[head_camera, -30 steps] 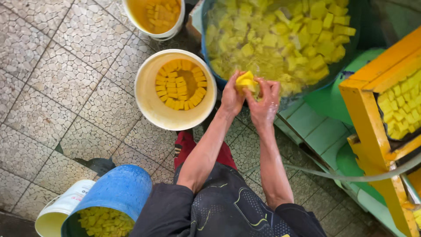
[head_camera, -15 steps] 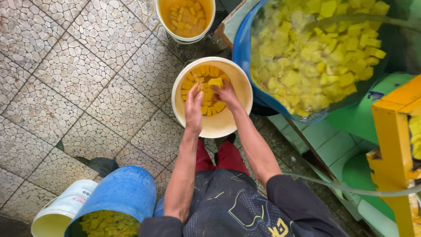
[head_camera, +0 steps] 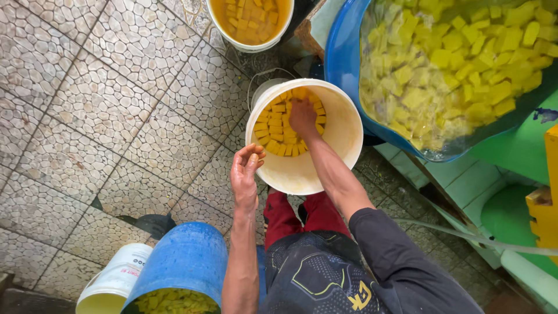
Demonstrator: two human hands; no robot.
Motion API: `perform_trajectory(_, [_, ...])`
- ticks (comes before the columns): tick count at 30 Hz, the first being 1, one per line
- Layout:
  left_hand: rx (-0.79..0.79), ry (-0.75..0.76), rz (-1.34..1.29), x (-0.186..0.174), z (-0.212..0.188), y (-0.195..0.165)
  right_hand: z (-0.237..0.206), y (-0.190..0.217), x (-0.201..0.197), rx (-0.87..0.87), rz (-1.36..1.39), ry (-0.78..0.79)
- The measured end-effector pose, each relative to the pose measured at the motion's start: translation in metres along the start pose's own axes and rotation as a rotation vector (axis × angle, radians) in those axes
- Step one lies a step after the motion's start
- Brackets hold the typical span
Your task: The person picks yellow cubes out of a large water-filled basin and places them one at a time into white buckets, arranging the cubes inside the buckets by hand. At the end the person picks up a pink scoop near the filled containers.
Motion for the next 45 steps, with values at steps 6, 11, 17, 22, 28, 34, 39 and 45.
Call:
perform_trajectory(6, [0.009,0.034,0.057,0.019,0.009,-0.006,-0.014,0.003,-0.018,-0.176,0.421,0.034])
perform_trajectory(11, [0.11,0.147,0.091,0.092,0.01,-0.023,-0.049,-0.087,-0.085,-0.12,0.91,-0.075])
perform_trajectory(17, [0.185,0.427,0.345,0.272,-0.008,0.01,-0.123,-0.338,-0.184,0.163,1.06,-0.651])
perform_trajectory(22, [0.54,0.6,1.029,0.399,-0.012,0.063,-0.13,-0.411,-0.19,0.202,0.383,-0.695])
perform_trajectory(28, [0.219,0.516,1.486,0.434,0.051,0.158,-0.065,-0.415,-0.133,0.338,0.194,-0.047])
perform_trajectory(34, [0.114,0.355,1.515,0.432,0.077,0.171,-0.049,-0.397,-0.144,0.298,0.112,-0.084])
perform_trajectory(39, [0.147,0.314,1.188,0.431,0.068,0.156,-0.041,-0.395,-0.14,0.33,0.065,-0.106])
perform_trajectory(45, [-0.048,0.363,0.382,0.423,0.049,0.177,-0.063,-0.407,-0.142,0.11,0.535,-0.525])
Point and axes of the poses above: each hand's wrist, its own z-axis towards the middle knuckle, its own x-axis out of the palm, y = z × x, the point moved 10 cm from there along z, towards the middle knuckle, and after that the axes turned 5 degrees about x, right-handed, at the moved point
